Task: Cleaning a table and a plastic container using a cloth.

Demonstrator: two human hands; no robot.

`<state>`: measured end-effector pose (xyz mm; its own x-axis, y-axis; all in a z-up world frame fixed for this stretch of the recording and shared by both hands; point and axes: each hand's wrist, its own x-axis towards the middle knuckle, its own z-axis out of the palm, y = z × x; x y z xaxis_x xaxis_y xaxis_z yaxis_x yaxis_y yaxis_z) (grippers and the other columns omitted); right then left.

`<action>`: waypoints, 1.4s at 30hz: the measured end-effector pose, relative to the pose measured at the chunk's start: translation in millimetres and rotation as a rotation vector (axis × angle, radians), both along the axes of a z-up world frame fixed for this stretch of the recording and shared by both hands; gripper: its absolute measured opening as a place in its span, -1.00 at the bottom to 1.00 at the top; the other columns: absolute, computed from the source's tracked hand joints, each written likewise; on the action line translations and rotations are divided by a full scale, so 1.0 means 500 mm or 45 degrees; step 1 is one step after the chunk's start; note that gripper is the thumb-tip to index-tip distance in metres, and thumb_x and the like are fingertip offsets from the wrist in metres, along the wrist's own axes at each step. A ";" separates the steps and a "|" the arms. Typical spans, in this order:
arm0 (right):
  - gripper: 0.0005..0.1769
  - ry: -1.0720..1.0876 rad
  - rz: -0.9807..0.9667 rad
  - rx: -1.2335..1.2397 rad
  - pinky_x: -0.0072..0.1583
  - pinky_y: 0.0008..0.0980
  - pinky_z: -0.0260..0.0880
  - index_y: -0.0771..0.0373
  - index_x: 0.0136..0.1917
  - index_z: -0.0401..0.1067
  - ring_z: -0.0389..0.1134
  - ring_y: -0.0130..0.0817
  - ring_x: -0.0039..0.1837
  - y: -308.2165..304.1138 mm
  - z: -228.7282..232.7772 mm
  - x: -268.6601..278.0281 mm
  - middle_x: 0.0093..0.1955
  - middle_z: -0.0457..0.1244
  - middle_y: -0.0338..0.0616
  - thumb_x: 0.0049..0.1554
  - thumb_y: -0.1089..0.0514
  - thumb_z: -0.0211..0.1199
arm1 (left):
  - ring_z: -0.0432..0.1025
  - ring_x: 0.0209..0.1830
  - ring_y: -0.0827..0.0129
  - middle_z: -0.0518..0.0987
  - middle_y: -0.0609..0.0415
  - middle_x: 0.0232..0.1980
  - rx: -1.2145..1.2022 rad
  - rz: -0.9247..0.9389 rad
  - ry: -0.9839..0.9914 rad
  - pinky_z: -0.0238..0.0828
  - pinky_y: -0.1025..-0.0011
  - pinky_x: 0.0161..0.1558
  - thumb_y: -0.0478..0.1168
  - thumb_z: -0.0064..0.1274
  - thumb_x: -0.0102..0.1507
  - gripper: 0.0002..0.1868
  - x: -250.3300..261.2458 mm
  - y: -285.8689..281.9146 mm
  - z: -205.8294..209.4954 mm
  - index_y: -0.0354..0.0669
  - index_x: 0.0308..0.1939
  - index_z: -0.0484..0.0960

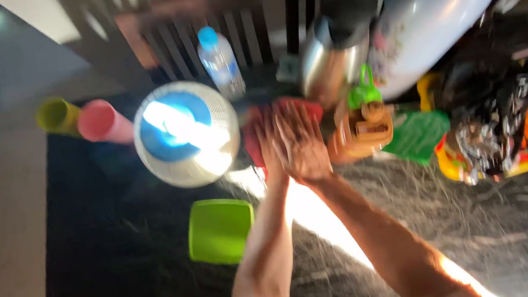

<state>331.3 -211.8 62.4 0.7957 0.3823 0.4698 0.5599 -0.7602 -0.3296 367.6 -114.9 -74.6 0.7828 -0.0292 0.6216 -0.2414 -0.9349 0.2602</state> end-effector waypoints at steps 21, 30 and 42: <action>-0.18 0.348 -0.132 -0.110 0.57 0.09 -0.24 0.33 0.58 0.04 -0.21 0.18 0.68 0.035 -0.059 0.069 0.67 -0.14 0.23 0.22 -0.18 0.03 | 0.03 0.64 0.03 0.16 -0.11 0.63 0.179 0.155 0.250 -0.14 -0.04 0.59 -0.03 -0.30 0.36 -0.30 0.083 0.022 -0.057 -0.18 0.58 0.21; -0.16 0.379 -0.162 -0.109 0.57 0.09 -0.25 0.38 0.58 0.02 -0.21 0.15 0.68 0.009 -0.037 0.055 0.66 -0.13 0.23 0.26 -0.23 0.01 | 0.03 0.61 0.10 0.15 -0.06 0.59 -0.029 0.223 0.562 -0.13 0.03 0.58 0.03 -0.30 0.38 -0.35 0.042 -0.005 0.094 -0.15 0.51 0.24; -0.24 0.221 -0.065 -0.086 0.57 0.14 -0.06 0.35 0.54 0.14 -0.06 0.19 0.65 0.034 -0.079 0.024 0.60 0.00 0.25 0.24 -0.14 0.12 | 0.09 0.60 0.02 0.24 -0.11 0.58 -0.450 -0.065 0.068 -0.11 -0.04 0.57 -0.01 -0.33 0.38 -0.35 0.002 0.020 0.028 -0.23 0.51 0.24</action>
<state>343.4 -194.5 23.0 0.8817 0.3657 0.2981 0.4593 -0.8099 -0.3649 368.3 -104.7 -60.8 0.8177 0.1399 0.5585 -0.2630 -0.7721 0.5785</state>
